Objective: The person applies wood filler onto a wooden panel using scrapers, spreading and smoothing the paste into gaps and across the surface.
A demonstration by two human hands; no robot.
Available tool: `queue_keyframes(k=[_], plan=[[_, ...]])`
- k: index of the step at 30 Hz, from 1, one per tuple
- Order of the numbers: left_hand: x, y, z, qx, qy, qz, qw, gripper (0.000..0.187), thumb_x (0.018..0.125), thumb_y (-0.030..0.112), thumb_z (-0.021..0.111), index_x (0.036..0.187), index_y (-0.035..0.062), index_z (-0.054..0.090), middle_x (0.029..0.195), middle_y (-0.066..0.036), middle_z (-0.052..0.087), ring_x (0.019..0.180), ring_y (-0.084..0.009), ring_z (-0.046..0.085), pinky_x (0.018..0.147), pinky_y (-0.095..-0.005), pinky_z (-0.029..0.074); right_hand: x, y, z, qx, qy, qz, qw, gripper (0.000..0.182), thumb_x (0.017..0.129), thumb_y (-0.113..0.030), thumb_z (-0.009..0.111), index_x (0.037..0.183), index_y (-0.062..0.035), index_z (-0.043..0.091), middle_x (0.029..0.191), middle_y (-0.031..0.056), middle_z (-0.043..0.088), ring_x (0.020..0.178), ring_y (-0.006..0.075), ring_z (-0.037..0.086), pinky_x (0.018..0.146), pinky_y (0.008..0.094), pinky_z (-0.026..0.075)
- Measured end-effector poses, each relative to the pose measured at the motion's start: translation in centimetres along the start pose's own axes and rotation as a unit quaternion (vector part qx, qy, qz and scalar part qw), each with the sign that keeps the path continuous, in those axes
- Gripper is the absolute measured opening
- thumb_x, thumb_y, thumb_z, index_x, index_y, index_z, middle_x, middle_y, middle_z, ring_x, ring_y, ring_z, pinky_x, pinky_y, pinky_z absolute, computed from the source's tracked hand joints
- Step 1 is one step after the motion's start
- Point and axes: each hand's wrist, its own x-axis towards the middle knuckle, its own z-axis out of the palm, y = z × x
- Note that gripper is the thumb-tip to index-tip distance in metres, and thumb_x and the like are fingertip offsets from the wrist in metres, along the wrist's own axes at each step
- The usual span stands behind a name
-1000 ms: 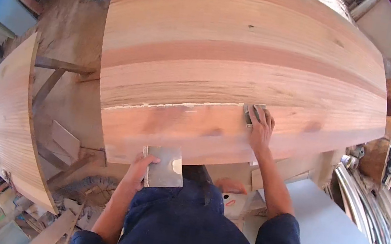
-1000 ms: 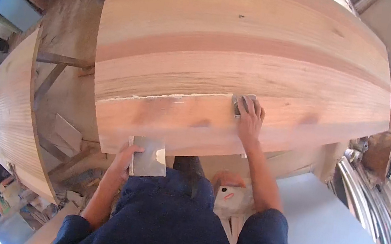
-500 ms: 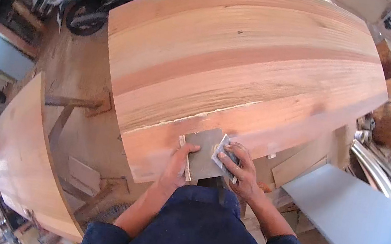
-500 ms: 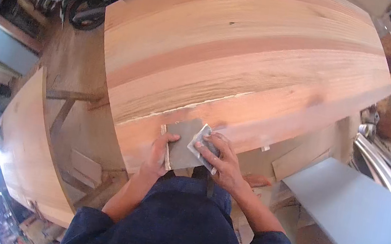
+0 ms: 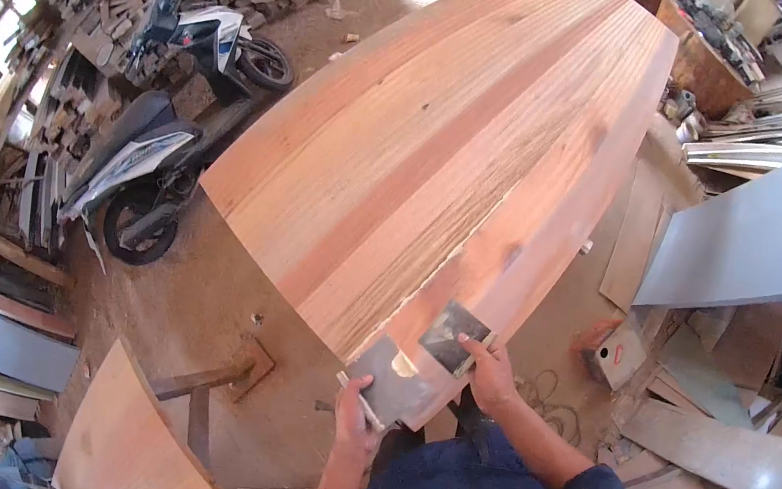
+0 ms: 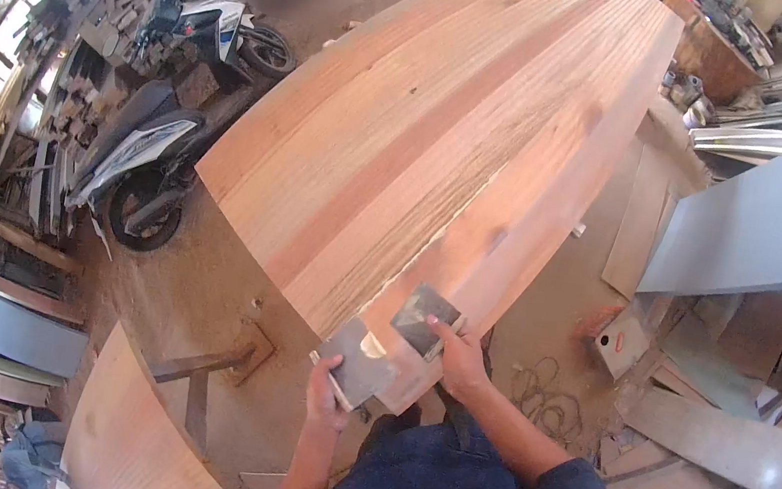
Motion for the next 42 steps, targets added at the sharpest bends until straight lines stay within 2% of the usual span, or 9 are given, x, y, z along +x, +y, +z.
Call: queue_keyframes(k=[7, 13, 16, 19, 22, 25, 31, 34, 42], plan=[[2.8, 0.3, 1.0, 0.172, -0.115, 0.151, 0.967, 0.031, 0.096, 0.016, 0.059, 0.122, -0.0003, 0.058, 0.114, -0.006, 0.061, 0.101, -0.0149, 0.059, 0.085, -0.0304, 0.049, -4.3, 1.6, 0.1, -0.066, 0.017, -0.043, 0.997, 0.020, 0.089, -0.012, 0.062, 0.103, 0.0026, 0.066, 0.093, 0.0073, 0.069, 0.082, 0.0156, 0.065, 0.074, 0.0293, 0.051], [5.1, 1.6, 1.8, 0.518, -0.301, 0.381, 0.704, 0.031, 0.095, 0.014, 0.057, 0.124, 0.0021, 0.058, 0.110, -0.013, 0.065, 0.095, -0.0221, 0.064, 0.083, -0.0324, 0.050, -2.8, 1.9, 0.9, 0.091, 0.021, 0.036, 0.995, 0.028, 0.088, -0.010, 0.064, 0.113, 0.0037, 0.062, 0.101, 0.0077, 0.068, 0.090, 0.0217, 0.066, 0.083, 0.0349, 0.053], [5.5, 3.2, 2.2, 0.618, -0.313, 0.176, 0.699, 0.031, 0.095, 0.015, 0.055, 0.123, 0.0018, 0.058, 0.112, -0.018, 0.064, 0.098, -0.0267, 0.064, 0.085, -0.0344, 0.049, -0.3, -2.2, 1.0, 0.151, 0.012, 0.037, 0.988, 0.029, 0.089, -0.009, 0.063, 0.116, 0.0017, 0.061, 0.105, 0.0093, 0.067, 0.098, 0.0236, 0.065, 0.088, 0.0361, 0.053], [6.1, -0.5, -0.1, 0.590, -0.303, 0.169, 0.729, 0.031, 0.095, 0.018, 0.056, 0.121, 0.0022, 0.060, 0.110, -0.019, 0.065, 0.099, -0.0285, 0.065, 0.086, -0.0353, 0.049, 6.6, -11.0, 0.8, -0.080, -0.007, -0.161, 0.984, 0.029, 0.092, -0.004, 0.058, 0.121, 0.0013, 0.059, 0.114, 0.0117, 0.064, 0.106, 0.0233, 0.062, 0.090, 0.0349, 0.051], [6.1, -1.8, 0.0, 0.547, -0.162, 0.045, 0.820, 0.034, 0.094, 0.022, 0.057, 0.119, -0.0003, 0.060, 0.107, -0.020, 0.066, 0.097, -0.0293, 0.065, 0.086, -0.0358, 0.049, 17.9, -15.4, -0.5, -0.555, -0.067, -0.418, 0.716, 0.037, 0.089, 0.002, 0.053, 0.125, -0.0051, 0.059, 0.123, 0.0122, 0.061, 0.109, 0.0289, 0.060, 0.092, 0.0374, 0.048], [6.3, -3.0, 0.3, 0.530, -0.087, 0.098, 0.838, 0.037, 0.094, 0.025, 0.059, 0.117, -0.0030, 0.060, 0.103, -0.021, 0.067, 0.095, -0.0277, 0.066, 0.085, -0.0351, 0.049, 26.6, -16.0, -4.7, -0.724, -0.137, -0.445, 0.509, 0.046, 0.083, 0.004, 0.051, 0.127, -0.0073, 0.058, 0.124, 0.0131, 0.060, 0.117, 0.0315, 0.054, 0.101, 0.0407, 0.041], [6.6, -3.0, 2.7, 0.450, -0.043, 0.010, 0.892, 0.038, 0.094, 0.026, 0.058, 0.116, -0.0045, 0.060, 0.103, -0.022, 0.067, 0.098, -0.0331, 0.064, 0.088, -0.0377, 0.047, 29.5, -15.6, -5.3, -0.776, -0.224, -0.417, 0.417, 0.057, 0.072, 0.006, 0.053, 0.127, -0.0105, 0.059, 0.127, 0.0094, 0.057, 0.122, 0.0302, 0.049, 0.103, 0.0443, 0.037], [7.0, -3.9, 2.9, 0.450, -0.032, 0.102, 0.886, 0.037, 0.094, 0.026, 0.058, 0.115, -0.0050, 0.061, 0.103, -0.023, 0.067, 0.100, -0.0359, 0.063, 0.089, -0.0387, 0.047, 28.7, -17.0, -5.4, -0.816, -0.256, -0.355, 0.376, 0.058, 0.071, 0.006, 0.054, 0.126, -0.0119, 0.060, 0.126, 0.0087, 0.057, 0.122, 0.0306, 0.048, 0.102, 0.0445, 0.037], [6.4, -3.7, 3.1, 0.435, -0.039, 0.076, 0.896, 0.038, 0.094, 0.026, 0.057, 0.114, -0.0059, 0.061, 0.105, -0.024, 0.066, 0.101, -0.0346, 0.063, 0.088, -0.0381, 0.047, 29.5, -15.9, -4.0, -0.815, -0.265, -0.363, 0.365, 0.054, 0.075, 0.003, 0.055, 0.126, -0.0138, 0.059, 0.126, 0.0065, 0.057, 0.121, 0.0298, 0.049, 0.101, 0.0452, 0.037]])
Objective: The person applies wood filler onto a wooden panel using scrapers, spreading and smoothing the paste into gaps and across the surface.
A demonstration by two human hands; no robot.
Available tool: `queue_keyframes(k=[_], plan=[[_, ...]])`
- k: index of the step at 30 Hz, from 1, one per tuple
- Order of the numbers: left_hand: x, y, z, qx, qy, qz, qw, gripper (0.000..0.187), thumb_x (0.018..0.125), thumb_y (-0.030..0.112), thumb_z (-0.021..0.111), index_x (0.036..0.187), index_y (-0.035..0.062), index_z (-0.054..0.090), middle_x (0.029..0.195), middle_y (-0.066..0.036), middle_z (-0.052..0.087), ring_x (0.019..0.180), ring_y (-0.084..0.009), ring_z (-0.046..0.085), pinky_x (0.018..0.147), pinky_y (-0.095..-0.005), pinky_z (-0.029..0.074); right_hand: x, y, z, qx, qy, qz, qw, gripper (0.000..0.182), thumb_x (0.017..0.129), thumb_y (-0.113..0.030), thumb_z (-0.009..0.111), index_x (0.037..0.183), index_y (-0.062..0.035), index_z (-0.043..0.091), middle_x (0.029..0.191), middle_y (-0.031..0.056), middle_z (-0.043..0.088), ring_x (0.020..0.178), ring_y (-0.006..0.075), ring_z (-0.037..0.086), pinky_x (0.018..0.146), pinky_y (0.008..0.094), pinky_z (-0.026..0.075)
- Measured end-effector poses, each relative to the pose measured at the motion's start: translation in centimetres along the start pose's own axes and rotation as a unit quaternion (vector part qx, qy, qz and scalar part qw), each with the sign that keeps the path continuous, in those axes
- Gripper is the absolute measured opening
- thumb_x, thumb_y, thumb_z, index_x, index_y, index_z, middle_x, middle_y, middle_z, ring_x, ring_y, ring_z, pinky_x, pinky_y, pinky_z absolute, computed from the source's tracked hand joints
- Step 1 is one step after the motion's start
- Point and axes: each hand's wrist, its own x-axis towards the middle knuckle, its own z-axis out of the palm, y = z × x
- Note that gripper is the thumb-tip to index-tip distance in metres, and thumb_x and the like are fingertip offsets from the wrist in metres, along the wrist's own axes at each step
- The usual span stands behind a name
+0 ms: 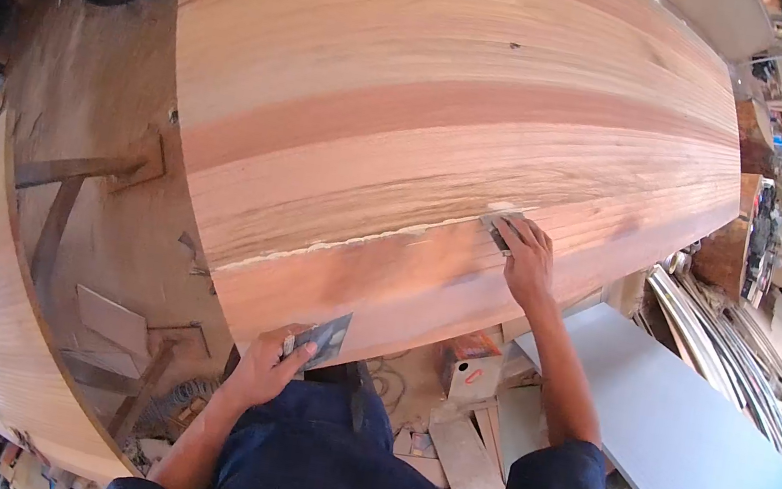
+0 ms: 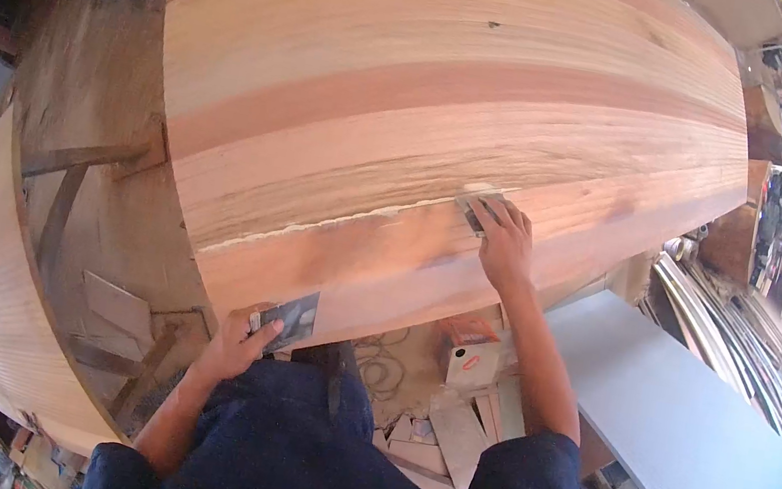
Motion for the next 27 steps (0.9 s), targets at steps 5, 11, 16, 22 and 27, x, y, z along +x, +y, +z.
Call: queue_keyframes(k=[5, 11, 16, 22, 27], plan=[[-1.6, -0.5, -0.7, -0.012, 0.014, -0.005, 1.000, 0.033, 0.095, 0.025, 0.057, 0.110, -0.0042, 0.060, 0.076, -0.008, 0.061, 0.068, -0.0149, 0.057, 0.065, -0.0307, 0.047, 0.3, -2.8, 0.2, 0.017, 0.031, -0.021, 0.999, 0.059, 0.071, 0.007, 0.055, 0.127, -0.0128, 0.058, 0.126, 0.0099, 0.056, 0.120, 0.0321, 0.049, 0.102, 0.0447, 0.036], [-2.6, -1.5, -2.6, -0.039, 0.014, -0.045, 0.998, 0.033, 0.095, 0.023, 0.057, 0.111, -0.0060, 0.061, 0.091, -0.020, 0.066, 0.085, -0.0302, 0.063, 0.078, -0.0377, 0.048, -0.7, -4.7, 0.3, 0.017, -0.001, -0.020, 1.000, 0.061, 0.071, 0.005, 0.054, 0.129, -0.0137, 0.057, 0.129, 0.0096, 0.054, 0.123, 0.0319, 0.046, 0.102, 0.0457, 0.034], [-3.2, -1.1, -3.4, -0.035, 0.025, -0.038, 0.998, 0.032, 0.094, 0.023, 0.058, 0.108, -0.0058, 0.061, 0.087, -0.019, 0.066, 0.077, -0.0281, 0.061, 0.073, -0.0373, 0.048, -1.1, -8.4, 2.0, 0.009, 0.026, -0.024, 0.999, 0.061, 0.071, 0.005, 0.054, 0.128, -0.0144, 0.057, 0.129, 0.0099, 0.054, 0.124, 0.0311, 0.046, 0.104, 0.0461, 0.032], [-3.8, -2.3, -4.6, -0.037, 0.026, -0.015, 0.999, 0.033, 0.095, 0.024, 0.057, 0.109, -0.0052, 0.060, 0.089, -0.021, 0.066, 0.080, -0.0273, 0.063, 0.074, -0.0368, 0.048, -0.2, -11.3, 2.0, -0.045, 0.037, -0.038, 0.998, 0.047, 0.077, 0.001, 0.054, 0.122, -0.0116, 0.062, 0.128, 0.0070, 0.055, 0.124, 0.0282, 0.047, 0.104, 0.0465, 0.033], [-4.8, -3.1, -6.5, -0.035, 0.004, -0.020, 0.999, 0.033, 0.095, 0.023, 0.057, 0.112, -0.0048, 0.060, 0.089, -0.020, 0.066, 0.079, -0.0257, 0.063, 0.075, -0.0360, 0.049, -1.9, -12.9, 3.2, 0.017, 0.049, -0.024, 0.998, 0.048, 0.076, 0.004, 0.054, 0.122, -0.0106, 0.062, 0.125, 0.0084, 0.058, 0.123, 0.0291, 0.048, 0.103, 0.0445, 0.037]])
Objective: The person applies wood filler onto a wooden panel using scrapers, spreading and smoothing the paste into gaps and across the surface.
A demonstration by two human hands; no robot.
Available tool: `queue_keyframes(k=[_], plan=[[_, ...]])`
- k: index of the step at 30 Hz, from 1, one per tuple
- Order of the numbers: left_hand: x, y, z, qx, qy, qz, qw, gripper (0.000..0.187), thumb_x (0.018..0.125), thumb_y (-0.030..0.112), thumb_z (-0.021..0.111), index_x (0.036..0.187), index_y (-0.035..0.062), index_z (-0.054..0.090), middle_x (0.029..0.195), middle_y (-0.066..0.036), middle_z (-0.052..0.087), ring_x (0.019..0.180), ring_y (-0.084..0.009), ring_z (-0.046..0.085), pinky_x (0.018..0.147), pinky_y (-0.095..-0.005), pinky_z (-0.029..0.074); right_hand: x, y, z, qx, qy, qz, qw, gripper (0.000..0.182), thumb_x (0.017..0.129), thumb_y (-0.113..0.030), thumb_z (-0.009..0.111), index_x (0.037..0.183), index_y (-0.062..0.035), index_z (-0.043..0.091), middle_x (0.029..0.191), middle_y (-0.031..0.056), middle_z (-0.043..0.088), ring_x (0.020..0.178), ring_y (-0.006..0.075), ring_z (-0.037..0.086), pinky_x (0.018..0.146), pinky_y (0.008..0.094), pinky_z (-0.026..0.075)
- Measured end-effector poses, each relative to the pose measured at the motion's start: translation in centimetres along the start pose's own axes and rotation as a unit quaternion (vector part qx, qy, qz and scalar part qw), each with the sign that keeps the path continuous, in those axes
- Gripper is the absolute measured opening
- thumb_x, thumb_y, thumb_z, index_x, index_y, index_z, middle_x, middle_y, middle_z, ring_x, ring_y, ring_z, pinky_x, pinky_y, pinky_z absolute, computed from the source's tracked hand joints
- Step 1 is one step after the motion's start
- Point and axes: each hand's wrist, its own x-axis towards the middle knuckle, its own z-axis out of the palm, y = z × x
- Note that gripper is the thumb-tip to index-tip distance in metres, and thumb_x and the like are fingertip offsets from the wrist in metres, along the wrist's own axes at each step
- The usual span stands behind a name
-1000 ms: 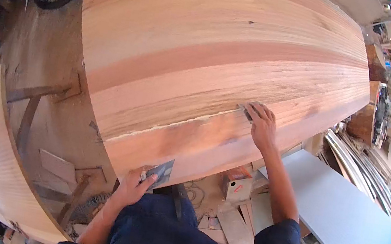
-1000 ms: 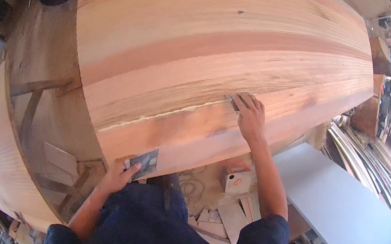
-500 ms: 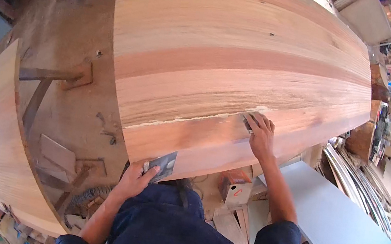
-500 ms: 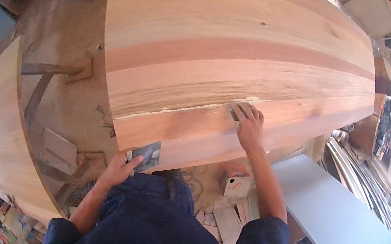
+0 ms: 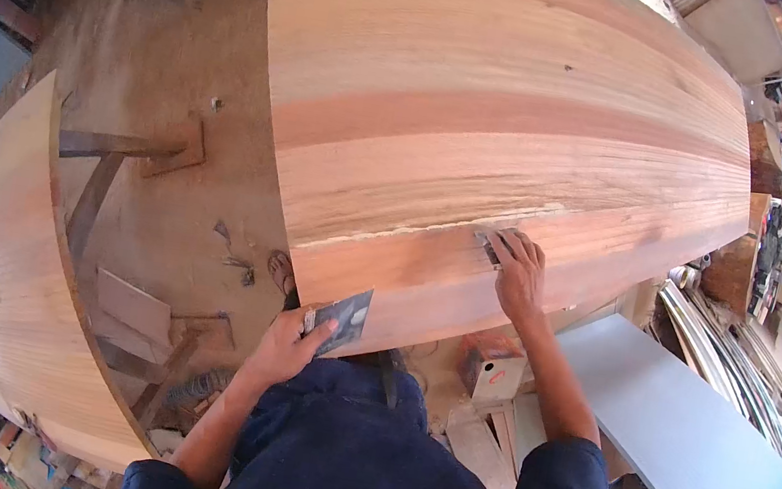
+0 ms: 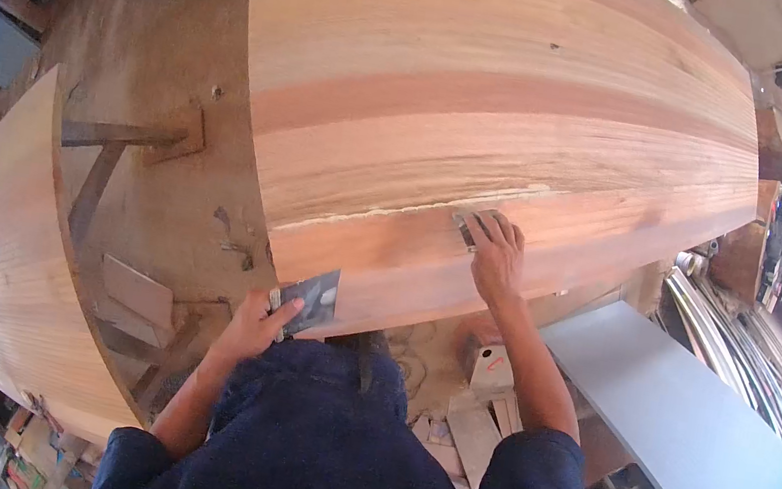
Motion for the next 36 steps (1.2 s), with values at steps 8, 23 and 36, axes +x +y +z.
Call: queue_keyframes(k=[8, 23, 36], plan=[[-2.1, -1.2, -3.5, 0.025, -0.002, -0.033, 0.999, 0.035, 0.095, 0.023, 0.056, 0.117, -0.0045, 0.060, 0.087, -0.016, 0.067, 0.080, -0.0164, 0.061, 0.074, -0.0338, 0.049, 0.2, -4.8, 1.2, -0.024, -0.008, -0.011, 1.000, 0.048, 0.077, 0.002, 0.054, 0.122, -0.0110, 0.061, 0.126, 0.0081, 0.059, 0.122, 0.0305, 0.049, 0.102, 0.0443, 0.037], [-7.5, -9.3, -7.3, -0.017, 0.059, 0.007, 0.998, 0.030, 0.096, 0.026, 0.056, 0.103, -0.0024, 0.064, 0.059, -0.007, 0.054, 0.052, -0.0131, 0.050, 0.050, -0.0317, 0.041, 0.2, -11.2, 4.9, -0.005, -0.004, 0.009, 1.000, 0.056, 0.075, 0.003, 0.056, 0.129, -0.0103, 0.057, 0.130, 0.0093, 0.055, 0.128, 0.0301, 0.045, 0.105, 0.0460, 0.034], [-7.8, -12.1, -9.7, -0.038, 0.089, 0.035, 0.995, 0.034, 0.095, 0.028, 0.059, 0.080, -0.0028, 0.059, 0.057, -0.004, 0.050, 0.056, -0.0101, 0.047, 0.051, -0.0325, 0.040, 1.2, -18.4, 5.9, 0.006, 0.016, -0.032, 0.999, 0.054, 0.077, 0.003, 0.051, 0.128, -0.0112, 0.057, 0.132, 0.0106, 0.053, 0.129, 0.0321, 0.044, 0.106, 0.0464, 0.034]])
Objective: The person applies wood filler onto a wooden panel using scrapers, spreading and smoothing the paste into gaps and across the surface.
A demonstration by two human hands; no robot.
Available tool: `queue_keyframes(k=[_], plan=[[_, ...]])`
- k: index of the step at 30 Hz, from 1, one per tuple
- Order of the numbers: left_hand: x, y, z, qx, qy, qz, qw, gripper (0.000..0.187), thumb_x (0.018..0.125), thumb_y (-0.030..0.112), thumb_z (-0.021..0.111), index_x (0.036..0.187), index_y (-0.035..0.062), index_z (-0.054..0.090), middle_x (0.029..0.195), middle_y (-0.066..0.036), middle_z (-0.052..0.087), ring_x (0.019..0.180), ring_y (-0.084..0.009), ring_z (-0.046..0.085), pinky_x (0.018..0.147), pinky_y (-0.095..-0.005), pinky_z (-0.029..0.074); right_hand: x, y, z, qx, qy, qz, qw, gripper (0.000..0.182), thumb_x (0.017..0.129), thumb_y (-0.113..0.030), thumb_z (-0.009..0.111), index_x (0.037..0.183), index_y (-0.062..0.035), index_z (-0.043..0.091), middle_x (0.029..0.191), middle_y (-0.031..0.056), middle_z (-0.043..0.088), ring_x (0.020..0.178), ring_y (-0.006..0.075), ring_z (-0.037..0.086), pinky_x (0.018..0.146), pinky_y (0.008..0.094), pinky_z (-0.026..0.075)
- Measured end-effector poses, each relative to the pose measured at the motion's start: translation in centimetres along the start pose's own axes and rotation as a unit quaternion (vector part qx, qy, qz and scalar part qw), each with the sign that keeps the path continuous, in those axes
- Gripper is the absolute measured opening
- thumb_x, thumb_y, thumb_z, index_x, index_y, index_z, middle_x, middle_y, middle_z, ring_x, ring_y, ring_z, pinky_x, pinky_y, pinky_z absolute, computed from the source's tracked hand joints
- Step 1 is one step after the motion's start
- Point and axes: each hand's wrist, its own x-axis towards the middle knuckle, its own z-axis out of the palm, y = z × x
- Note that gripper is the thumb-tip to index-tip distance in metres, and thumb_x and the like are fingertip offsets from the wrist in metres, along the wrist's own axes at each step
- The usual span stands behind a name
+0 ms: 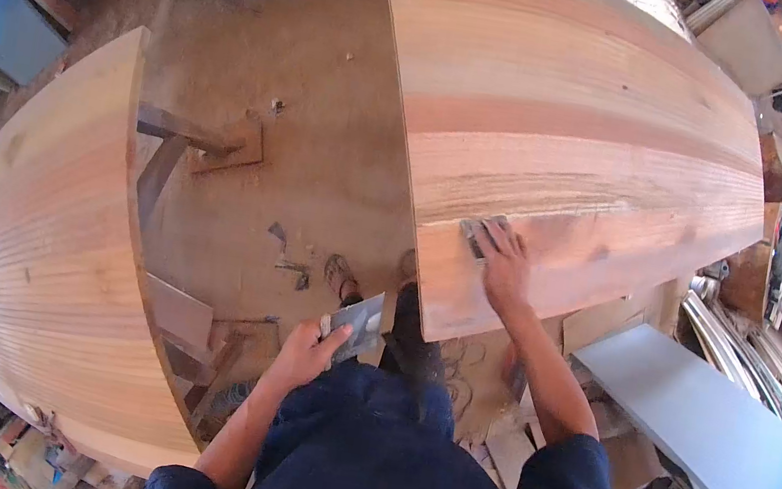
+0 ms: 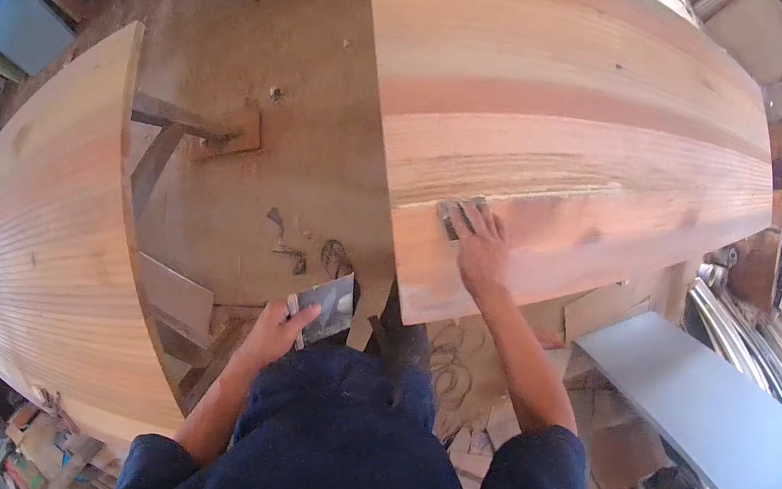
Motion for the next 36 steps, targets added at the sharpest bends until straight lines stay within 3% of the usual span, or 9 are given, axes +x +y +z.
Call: queue_keyframes(k=[7, 12, 17, 20, 24, 25, 30, 33, 36], plan=[[2.9, -0.8, -0.6, -0.043, -0.018, -0.047, 0.998, 0.033, 0.095, 0.027, 0.060, 0.086, -0.0043, 0.061, 0.062, -0.004, 0.054, 0.057, -0.0094, 0.048, 0.052, -0.0314, 0.041, 1.6, -3.6, 0.1, 0.030, 0.003, -0.005, 1.000, 0.048, 0.079, -0.002, 0.050, 0.126, -0.0104, 0.058, 0.130, 0.0107, 0.053, 0.128, 0.0320, 0.045, 0.106, 0.0462, 0.035], [6.2, 4.6, -1.4, -0.023, -0.036, -0.088, 0.995, 0.030, 0.094, 0.025, 0.060, 0.095, -0.0038, 0.066, 0.076, -0.003, 0.063, 0.071, -0.0100, 0.055, 0.062, -0.0305, 0.046, 0.4, -4.6, -1.6, 0.089, -0.001, 0.031, 0.996, 0.047, 0.076, -0.002, 0.052, 0.123, -0.0078, 0.059, 0.121, 0.0137, 0.057, 0.118, 0.0333, 0.051, 0.100, 0.0460, 0.039], [9.3, 8.4, -2.8, -0.043, -0.034, -0.123, 0.991, 0.031, 0.093, 0.024, 0.061, 0.107, -0.0025, 0.065, 0.094, -0.005, 0.067, 0.087, -0.0136, 0.062, 0.077, -0.0315, 0.049, 2.0, 15.7, -7.3, 0.009, 0.093, 0.308, 0.947, 0.043, 0.084, -0.002, 0.050, 0.127, -0.0072, 0.055, 0.104, 0.0174, 0.060, 0.098, 0.0370, 0.056, 0.084, 0.0455, 0.045], [11.0, 9.2, -3.4, 0.028, -0.054, -0.130, 0.990, 0.032, 0.093, 0.021, 0.062, 0.114, -0.0025, 0.063, 0.100, -0.006, 0.067, 0.088, -0.0159, 0.063, 0.080, -0.0319, 0.049, 3.6, 28.7, -8.3, -0.017, 0.136, 0.357, 0.924, 0.040, 0.084, -0.001, 0.047, 0.122, -0.0092, 0.060, 0.102, 0.0182, 0.063, 0.099, 0.0368, 0.060, 0.084, 0.0461, 0.048], [13.1, 9.5, -4.5, 0.044, -0.076, -0.104, 0.991, 0.035, 0.093, 0.020, 0.062, 0.119, -0.0036, 0.060, 0.107, -0.007, 0.065, 0.093, -0.0188, 0.062, 0.084, -0.0333, 0.048, 4.7, 32.2, -8.8, -0.023, 0.076, 0.423, 0.902, 0.033, 0.084, -0.003, 0.048, 0.113, -0.0073, 0.064, 0.100, 0.0203, 0.066, 0.101, 0.0378, 0.062, 0.085, 0.0462, 0.050], [11.7, 9.2, -0.5, 0.038, -0.054, -0.112, 0.991, 0.036, 0.093, 0.021, 0.062, 0.119, -0.0038, 0.059, 0.109, -0.008, 0.065, 0.095, -0.0186, 0.061, 0.085, -0.0329, 0.047, 2.2, 33.3, -9.8, -0.004, 0.061, 0.412, 0.909, 0.032, 0.084, -0.003, 0.049, 0.111, -0.0067, 0.064, 0.098, 0.0209, 0.067, 0.099, 0.0382, 0.062, 0.085, 0.0464, 0.050], [11.8, 7.1, -2.1, -0.001, -0.056, -0.120, 0.991, 0.040, 0.092, 0.025, 0.062, 0.119, -0.0044, 0.059, 0.117, -0.010, 0.061, 0.105, -0.0174, 0.056, 0.090, -0.0313, 0.044, 0.1, 24.8, -5.4, 0.027, 0.056, 0.357, 0.932, 0.023, 0.084, -0.004, 0.049, 0.101, -0.0046, 0.065, 0.091, 0.0226, 0.066, 0.092, 0.0398, 0.064, 0.079, 0.0477, 0.051], [12.5, 10.3, -0.8, 0.021, -0.056, -0.136, 0.989, 0.038, 0.092, 0.025, 0.062, 0.118, -0.0037, 0.060, 0.115, -0.010, 0.062, 0.102, -0.0176, 0.058, 0.089, -0.0313, 0.044, 0.3, 17.3, -4.8, 0.045, 0.065, 0.353, 0.932, 0.020, 0.085, -0.006, 0.051, 0.101, -0.0061, 0.064, 0.086, 0.0186, 0.065, 0.083, 0.0389, 0.065, 0.071, 0.0466, 0.052], [11.8, 9.2, -3.4, 0.009, -0.080, -0.135, 0.988, 0.039, 0.092, 0.025, 0.063, 0.119, -0.0037, 0.059, 0.114, -0.010, 0.063, 0.101, -0.0180, 0.059, 0.088, -0.0322, 0.045, 1.4, 8.7, -3.4, 0.087, -0.051, 0.382, 0.918, 0.030, 0.085, -0.005, 0.049, 0.113, -0.0068, 0.062, 0.092, 0.0175, 0.064, 0.089, 0.0347, 0.065, 0.076, 0.0450, 0.052]])
